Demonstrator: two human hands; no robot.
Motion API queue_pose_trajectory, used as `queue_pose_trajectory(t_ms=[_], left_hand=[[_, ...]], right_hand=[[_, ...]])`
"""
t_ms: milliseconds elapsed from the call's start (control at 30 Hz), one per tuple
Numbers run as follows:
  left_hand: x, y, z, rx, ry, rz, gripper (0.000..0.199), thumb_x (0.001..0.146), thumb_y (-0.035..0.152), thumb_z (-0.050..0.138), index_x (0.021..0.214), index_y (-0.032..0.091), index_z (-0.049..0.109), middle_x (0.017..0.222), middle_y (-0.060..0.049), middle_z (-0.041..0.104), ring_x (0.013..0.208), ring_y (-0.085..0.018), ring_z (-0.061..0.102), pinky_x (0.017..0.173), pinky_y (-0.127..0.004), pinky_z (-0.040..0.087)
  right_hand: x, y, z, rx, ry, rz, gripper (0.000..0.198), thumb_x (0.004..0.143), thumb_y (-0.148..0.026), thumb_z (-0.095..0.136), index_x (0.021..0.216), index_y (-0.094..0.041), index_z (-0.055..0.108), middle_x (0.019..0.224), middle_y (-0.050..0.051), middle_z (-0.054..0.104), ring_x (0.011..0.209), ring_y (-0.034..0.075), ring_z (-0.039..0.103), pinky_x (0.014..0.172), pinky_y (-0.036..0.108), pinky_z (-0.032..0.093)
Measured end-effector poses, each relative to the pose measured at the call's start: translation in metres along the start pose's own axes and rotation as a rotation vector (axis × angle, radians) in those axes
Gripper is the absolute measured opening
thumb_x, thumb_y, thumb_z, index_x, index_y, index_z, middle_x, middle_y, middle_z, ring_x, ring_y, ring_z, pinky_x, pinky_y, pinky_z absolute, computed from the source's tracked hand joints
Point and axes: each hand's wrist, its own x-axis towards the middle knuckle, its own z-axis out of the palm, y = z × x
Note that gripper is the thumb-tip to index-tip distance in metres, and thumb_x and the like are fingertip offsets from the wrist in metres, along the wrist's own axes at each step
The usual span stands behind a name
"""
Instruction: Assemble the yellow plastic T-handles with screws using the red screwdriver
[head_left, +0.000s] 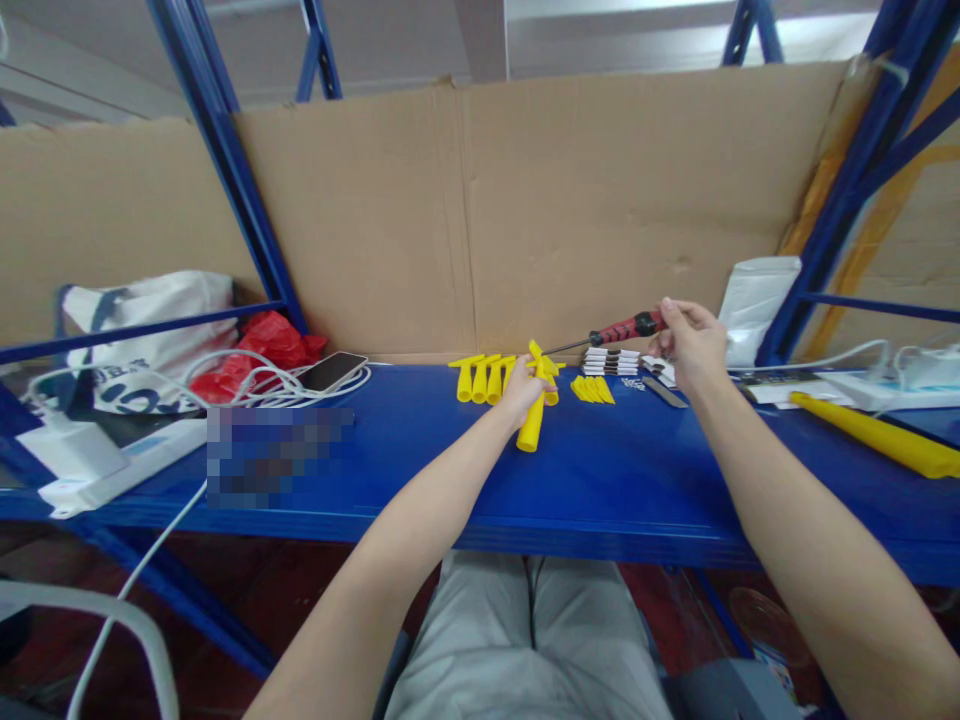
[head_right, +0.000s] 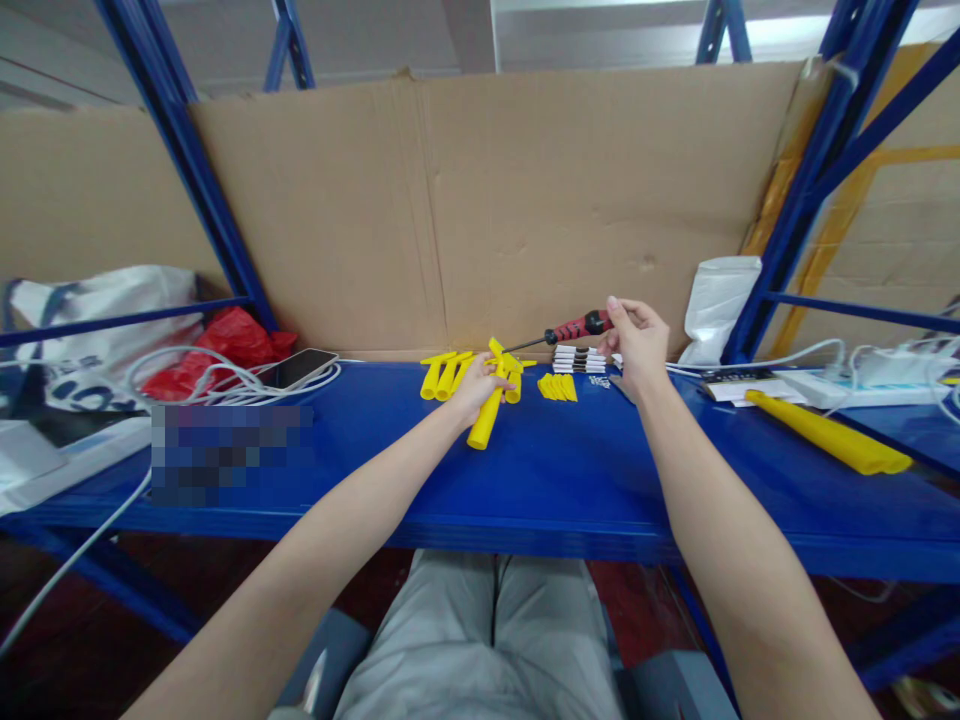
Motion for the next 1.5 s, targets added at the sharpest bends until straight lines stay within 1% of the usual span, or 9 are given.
queue_pose_trajectory(t_ms=[133,333,600,733,933,1133,1267,1367,1500], left_hand=[[0.001,0.001,-0.002,0.029,0.056,0.017,0.061,0.060,-0.006,0.050,0.113,0.022,0.041,0.114,-0.007,0.053,0.069,-0.011,0.058,0.044,-0.015,0.039],[0.001,0.001,-0.003,0.008,0.083,-0.013,0.064,0.061,-0.006,0.050,0.117,0.022,0.039,0.113,-0.008,0.054,0.066,-0.009,0.058,0.043,-0.015,0.037],[0.001,0.001,-0.003,-0.002,0.087,-0.029,0.064,0.062,-0.005,0.051,0.120,0.022,0.038,0.114,-0.009,0.054,0.066,-0.009,0.059,0.043,-0.014,0.037],[0.003,-0.001,-0.003,0.001,0.091,-0.004,0.064,0.063,-0.004,0.052,0.120,0.021,0.039,0.116,-0.009,0.053,0.065,-0.008,0.058,0.043,-0.014,0.037],[0.005,-0.002,-0.004,0.006,0.099,0.011,0.063,0.064,0.001,0.056,0.121,0.021,0.038,0.116,-0.010,0.052,0.064,-0.008,0.057,0.042,-0.014,0.037],[0.005,-0.002,-0.006,0.018,0.107,0.012,0.064,0.064,-0.002,0.052,0.122,0.020,0.037,0.112,-0.009,0.054,0.061,-0.008,0.058,0.041,-0.015,0.037],[0.006,-0.003,-0.006,0.041,0.120,0.014,0.062,0.064,-0.002,0.051,0.121,0.020,0.038,0.110,-0.008,0.055,0.060,-0.008,0.058,0.042,-0.015,0.037],[0.006,-0.003,-0.006,0.044,0.116,0.023,0.063,0.063,-0.004,0.048,0.121,0.019,0.039,0.111,-0.009,0.055,0.060,-0.007,0.058,0.042,-0.015,0.037],[0.004,-0.001,-0.005,0.051,0.102,0.026,0.066,0.061,-0.005,0.047,0.122,0.019,0.039,0.110,-0.008,0.056,0.062,-0.008,0.057,0.041,-0.015,0.036]], right_hand=[[-0.002,-0.005,0.000,0.028,-0.072,0.082,0.019,0.068,-0.032,0.067,0.075,-0.017,0.057,0.044,-0.008,0.045,0.035,0.007,0.047,0.031,0.016,0.034],[-0.005,-0.007,0.002,0.017,-0.203,0.087,0.020,0.069,-0.034,0.066,0.076,-0.018,0.056,0.049,-0.006,0.053,0.043,0.009,0.054,0.035,0.016,0.039],[-0.001,0.001,0.000,-0.009,-0.151,0.005,0.024,0.067,-0.032,0.068,0.066,-0.018,0.048,0.049,-0.006,0.052,0.035,0.007,0.046,0.031,0.016,0.034],[0.004,0.007,-0.003,-0.031,-0.176,-0.008,0.027,0.066,-0.035,0.068,0.065,-0.019,0.046,0.049,-0.006,0.050,0.035,0.007,0.046,0.030,0.017,0.034],[0.015,0.020,-0.010,-0.107,-0.252,-0.077,0.025,0.068,-0.037,0.066,0.077,-0.021,0.049,0.059,-0.004,0.053,0.040,0.008,0.047,0.031,0.019,0.036],[0.022,0.029,-0.014,-0.179,-0.305,-0.142,0.030,0.070,-0.040,0.063,0.089,-0.023,0.049,0.059,-0.004,0.051,0.042,0.008,0.047,0.033,0.020,0.036],[0.019,0.026,-0.013,-0.201,-0.294,-0.166,0.029,0.069,-0.043,0.064,0.082,-0.022,0.049,0.060,-0.004,0.051,0.039,0.007,0.045,0.035,0.021,0.038],[0.015,0.023,-0.013,-0.205,-0.274,-0.151,0.030,0.069,-0.045,0.063,0.077,-0.021,0.048,0.057,-0.004,0.050,0.036,0.007,0.043,0.033,0.022,0.035],[0.011,0.019,-0.012,-0.184,-0.256,-0.129,0.030,0.069,-0.046,0.062,0.077,-0.022,0.046,0.048,-0.006,0.045,0.032,0.007,0.040,0.031,0.021,0.031]])
